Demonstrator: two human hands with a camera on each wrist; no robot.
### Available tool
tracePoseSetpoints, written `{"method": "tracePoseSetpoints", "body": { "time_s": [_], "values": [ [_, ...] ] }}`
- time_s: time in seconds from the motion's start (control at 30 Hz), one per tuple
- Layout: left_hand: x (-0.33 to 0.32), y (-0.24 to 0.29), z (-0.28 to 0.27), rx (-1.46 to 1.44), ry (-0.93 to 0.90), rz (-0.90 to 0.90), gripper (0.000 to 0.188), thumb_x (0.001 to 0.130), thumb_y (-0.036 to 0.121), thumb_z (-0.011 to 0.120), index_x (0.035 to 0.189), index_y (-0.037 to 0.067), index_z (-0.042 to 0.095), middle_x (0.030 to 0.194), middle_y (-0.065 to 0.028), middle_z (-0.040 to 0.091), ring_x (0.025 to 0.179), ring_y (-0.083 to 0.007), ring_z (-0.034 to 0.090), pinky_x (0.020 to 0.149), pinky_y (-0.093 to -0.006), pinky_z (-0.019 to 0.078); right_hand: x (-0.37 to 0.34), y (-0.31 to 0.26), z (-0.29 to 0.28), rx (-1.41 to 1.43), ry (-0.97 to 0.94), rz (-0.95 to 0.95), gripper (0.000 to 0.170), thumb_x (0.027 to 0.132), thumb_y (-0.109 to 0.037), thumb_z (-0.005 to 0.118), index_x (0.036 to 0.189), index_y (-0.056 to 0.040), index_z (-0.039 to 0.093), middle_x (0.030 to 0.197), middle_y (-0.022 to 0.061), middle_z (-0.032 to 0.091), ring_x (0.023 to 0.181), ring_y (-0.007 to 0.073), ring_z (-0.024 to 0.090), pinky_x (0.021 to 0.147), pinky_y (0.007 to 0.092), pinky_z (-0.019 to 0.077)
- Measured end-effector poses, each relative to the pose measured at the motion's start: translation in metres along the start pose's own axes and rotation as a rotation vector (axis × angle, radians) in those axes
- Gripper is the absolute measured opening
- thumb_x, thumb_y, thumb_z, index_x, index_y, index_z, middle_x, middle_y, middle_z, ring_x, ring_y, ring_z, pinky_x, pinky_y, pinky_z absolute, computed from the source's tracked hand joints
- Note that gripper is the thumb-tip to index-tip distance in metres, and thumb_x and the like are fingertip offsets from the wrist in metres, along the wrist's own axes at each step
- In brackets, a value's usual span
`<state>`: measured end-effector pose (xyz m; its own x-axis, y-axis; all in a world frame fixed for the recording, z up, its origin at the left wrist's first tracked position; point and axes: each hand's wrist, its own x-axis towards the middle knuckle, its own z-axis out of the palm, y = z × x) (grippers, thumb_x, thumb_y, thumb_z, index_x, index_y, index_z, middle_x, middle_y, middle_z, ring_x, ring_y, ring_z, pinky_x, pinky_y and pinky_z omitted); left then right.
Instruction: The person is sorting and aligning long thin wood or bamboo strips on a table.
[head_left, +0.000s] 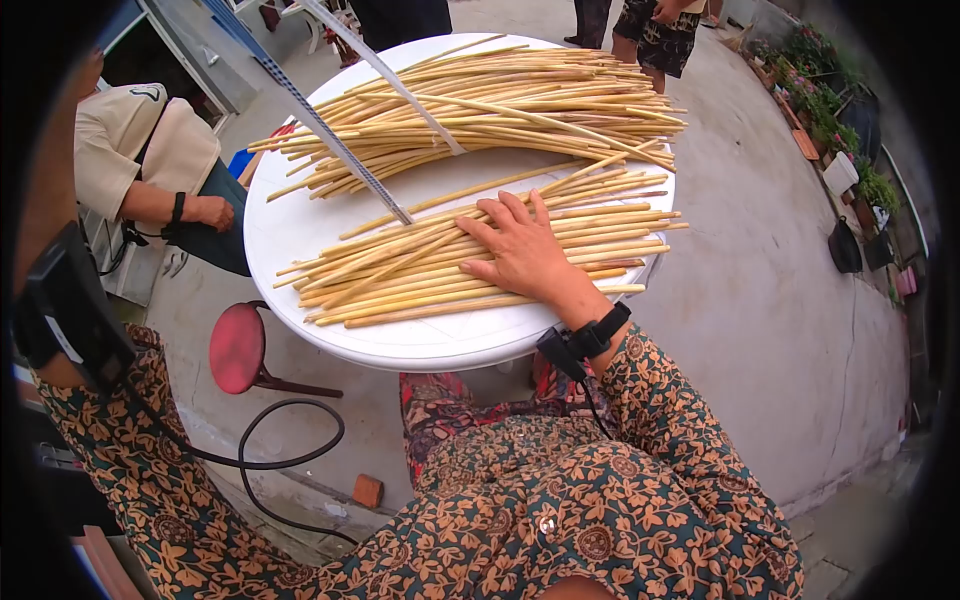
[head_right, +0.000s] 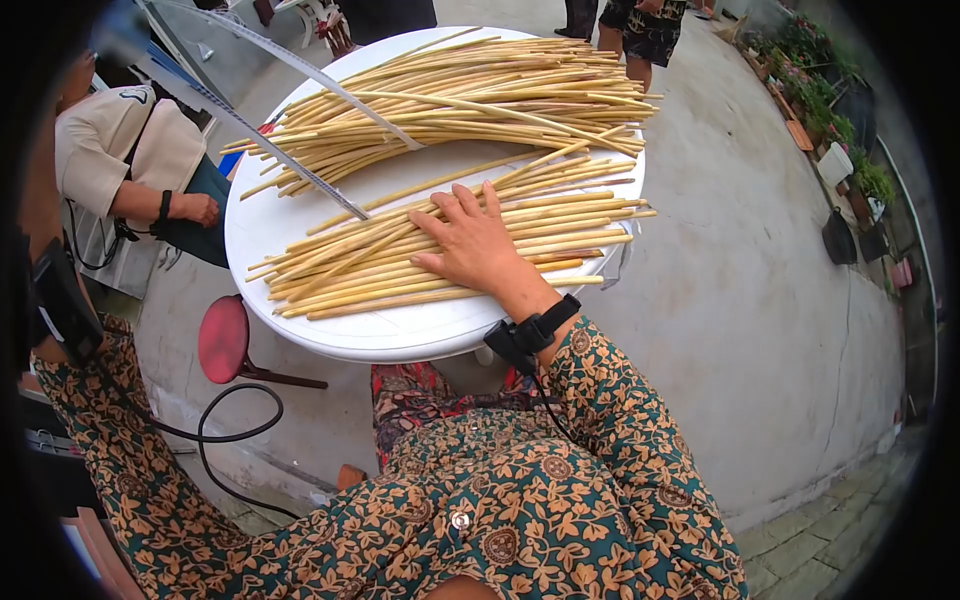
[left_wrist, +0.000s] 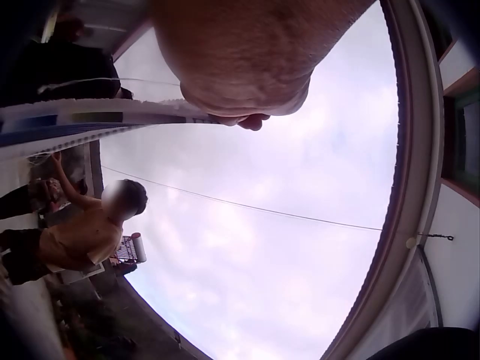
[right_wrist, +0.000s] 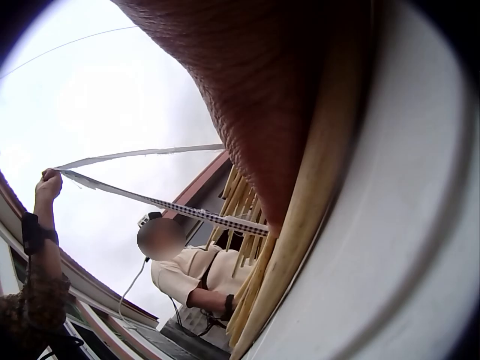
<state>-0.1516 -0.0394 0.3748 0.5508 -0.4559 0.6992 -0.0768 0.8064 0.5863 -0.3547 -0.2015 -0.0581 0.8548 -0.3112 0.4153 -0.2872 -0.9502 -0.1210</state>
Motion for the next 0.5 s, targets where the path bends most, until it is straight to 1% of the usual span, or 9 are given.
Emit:
{"method": "tracePoseSetpoints", "body": {
  "time_s": [0.23,0.33,0.37,0.4,0.43,0.47,0.5],
  "values": [
    [0.001,0.026,0.001,0.119,-0.094,0.067,0.020,0.099,0.014,0.057,0.081,0.009,0.049,0.072,-0.0002,0.045,0.063,-0.0150,0.043,0.053,-0.0302,0.0299,0.000,0.000,0.002,-0.018,-0.003,0.007,0.064,0.090,-0.063,0.057,0.143,-0.0274,0.053,0.144,0.0111,0.050,0.140,0.0356,0.038,0.118,0.0627,0.0167],
    [-0.002,0.043,0.002,0.251,-0.144,0.123,0.020,0.099,0.016,0.057,0.083,0.008,0.050,0.075,-0.0021,0.047,0.066,-0.0175,0.045,0.057,-0.0326,0.0320,0.001,0.003,0.004,-0.005,-0.017,0.009,0.064,0.090,-0.064,0.056,0.143,-0.0279,0.054,0.146,0.0114,0.049,0.142,0.0359,0.036,0.118,0.0641,0.0157],
    [-0.003,0.051,0.002,0.326,-0.161,0.143,0.020,0.100,0.017,0.056,0.083,0.008,0.050,0.076,-0.0027,0.047,0.067,-0.0183,0.045,0.058,-0.0334,0.0327,0.001,0.003,0.002,0.000,-0.031,0.012,0.064,0.091,-0.064,0.055,0.143,-0.0277,0.053,0.147,0.0114,0.049,0.142,0.0358,0.036,0.118,0.0641,0.0154],
    [-0.007,0.054,0.000,0.482,-0.139,0.191,0.020,0.100,0.017,0.056,0.084,0.007,0.051,0.077,-0.0033,0.048,0.069,-0.0192,0.046,0.060,-0.0343,0.0334,0.002,0.004,0.001,0.005,-0.046,0.015,0.064,0.091,-0.064,0.055,0.143,-0.0275,0.053,0.147,0.0114,0.048,0.142,0.0358,0.036,0.119,0.0640,0.0152],
    [-0.007,0.063,0.003,0.749,-0.095,0.331,0.020,0.100,0.018,0.056,0.084,0.007,0.051,0.078,-0.0039,0.049,0.070,-0.0200,0.046,0.061,-0.0351,0.0340,0.001,0.004,-0.001,0.010,-0.063,0.019,0.064,0.091,-0.064,0.054,0.143,-0.0273,0.053,0.147,0.0114,0.048,0.143,0.0358,0.035,0.119,0.0640,0.0149],
    [-0.014,0.079,0.007,0.910,-0.056,0.450,0.020,0.100,0.018,0.056,0.085,0.007,0.052,0.079,-0.0046,0.049,0.071,-0.0208,0.047,0.062,-0.0359,0.0347,0.001,0.007,0.008,-0.030,-0.026,0.004,0.064,0.092,-0.063,0.054,0.145,-0.0268,0.052,0.146,0.0110,0.049,0.142,0.0349,0.037,0.119,0.0611,0.0152],
    [-0.019,0.091,0.006,0.975,-0.066,0.513,0.020,0.101,0.019,0.056,0.085,0.006,0.052,0.080,-0.0052,0.050,0.072,-0.0216,0.048,0.064,-0.0367,0.0354,0.001,0.011,0.011,-0.036,-0.032,0.001,0.064,0.093,-0.064,0.054,0.145,-0.0268,0.052,0.146,0.0110,0.049,0.142,0.0349,0.037,0.119,0.0609,0.0150]
  ]
}}
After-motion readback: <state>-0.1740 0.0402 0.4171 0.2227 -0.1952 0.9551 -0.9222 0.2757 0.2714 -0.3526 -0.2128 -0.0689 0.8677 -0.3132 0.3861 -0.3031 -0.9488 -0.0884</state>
